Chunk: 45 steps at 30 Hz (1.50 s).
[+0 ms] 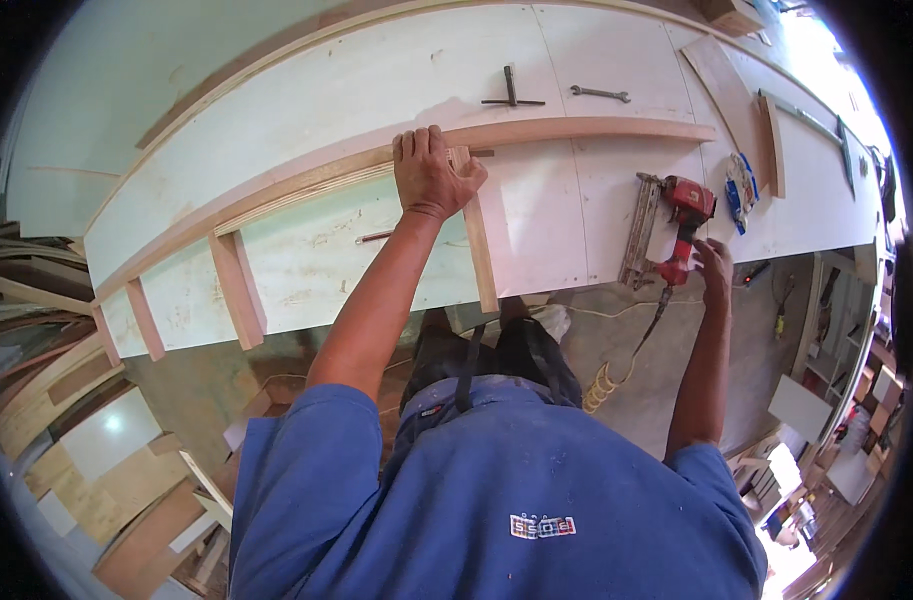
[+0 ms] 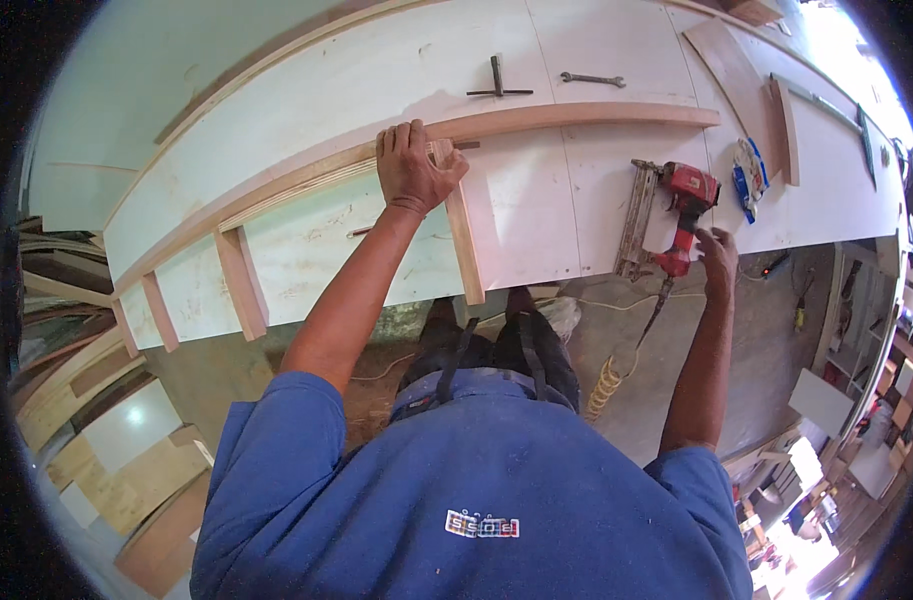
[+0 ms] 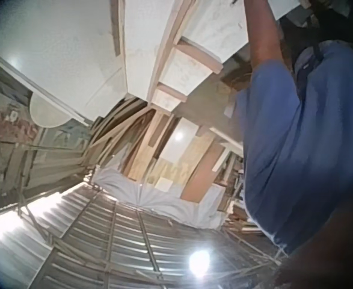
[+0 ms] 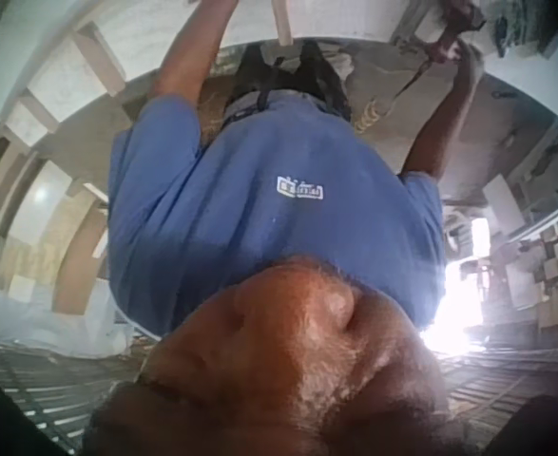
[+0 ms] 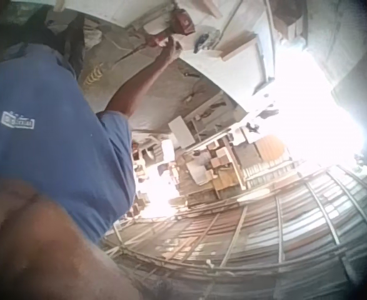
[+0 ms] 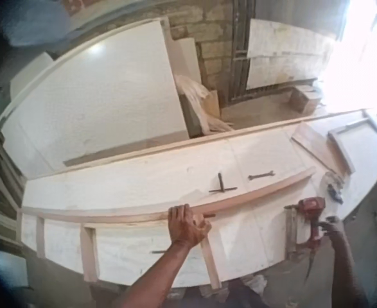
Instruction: The person fits wooden pieces onto a frame, applies glue to wooden blocks, and fastens the wooden components together using a nail gun.
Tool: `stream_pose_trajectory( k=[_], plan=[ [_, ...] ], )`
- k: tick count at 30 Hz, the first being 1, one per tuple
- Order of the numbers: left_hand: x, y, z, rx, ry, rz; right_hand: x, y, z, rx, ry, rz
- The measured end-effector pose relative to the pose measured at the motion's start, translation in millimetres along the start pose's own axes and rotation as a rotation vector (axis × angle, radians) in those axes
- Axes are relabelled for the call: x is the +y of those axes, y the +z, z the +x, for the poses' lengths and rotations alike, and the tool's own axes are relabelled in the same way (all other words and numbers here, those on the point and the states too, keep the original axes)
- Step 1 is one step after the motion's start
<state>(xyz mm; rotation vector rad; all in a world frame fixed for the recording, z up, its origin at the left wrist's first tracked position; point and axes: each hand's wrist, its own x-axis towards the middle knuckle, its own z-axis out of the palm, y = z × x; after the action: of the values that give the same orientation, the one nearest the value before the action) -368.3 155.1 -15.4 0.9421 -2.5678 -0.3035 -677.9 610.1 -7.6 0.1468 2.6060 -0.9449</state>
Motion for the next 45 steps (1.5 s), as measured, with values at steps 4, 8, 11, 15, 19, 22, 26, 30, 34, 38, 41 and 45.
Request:
stream_pose_trajectory(
  k=[4, 8, 11, 15, 19, 22, 26, 30, 34, 38, 41, 45],
  plan=[
    [-6.0, -2.3, -1.0, 0.020, -0.001, -0.019, -21.3, 4.4, -12.3, -0.403, 0.096, 0.307],
    [-4.0, -1.9, -0.8, 0.023, 0.019, -0.042, -29.2, 16.3, -17.5, -0.455, 0.018, 0.167],
    [-6.2, -3.8, 0.9, -0.011, 0.011, -0.040, -33.5, 21.7, -8.9, -0.542, -0.038, 0.068],
    [-3.2, -3.7, 0.9, 0.049, 0.014, -0.019, -39.4, 17.5, -18.2, -0.508, -0.022, 0.182],
    [-7.7, -3.4, -1.4, 0.053, 0.005, -0.055, -103.2, 10.6, -57.0, -0.547, -0.098, 0.162],
    [-13.1, -5.2, -4.2, 0.054, -0.008, -0.054, -209.5, 11.1, -107.8, -0.717, -0.149, -0.035],
    [-9.2, -1.1, -1.7, 0.042, -0.020, -0.087, -307.3, 18.1, -140.8, -0.860, -0.030, -0.145],
    [-14.1, -1.4, -4.9, 0.036, -0.048, -0.091, -382.7, 59.5, -160.9, -0.969, -0.089, -0.334],
    [-18.0, -1.8, -7.3, 0.007, -0.055, -0.114, -441.9, 115.1, -176.9, -0.954, -0.099, -0.429],
    [-16.5, 2.4, -6.0, 0.008, -0.047, -0.110, -470.7, 166.8, -185.2, -0.981, -0.078, -0.489],
    [-18.0, 3.0, -7.6, 0.022, -0.068, -0.161, -469.4, 193.9, -188.4, -0.984, -0.030, -0.531],
    [-20.6, 7.7, -7.9, 0.046, -0.053, -0.205, -460.0, 209.1, -194.8, -0.986, 0.014, -0.596]
  ],
)
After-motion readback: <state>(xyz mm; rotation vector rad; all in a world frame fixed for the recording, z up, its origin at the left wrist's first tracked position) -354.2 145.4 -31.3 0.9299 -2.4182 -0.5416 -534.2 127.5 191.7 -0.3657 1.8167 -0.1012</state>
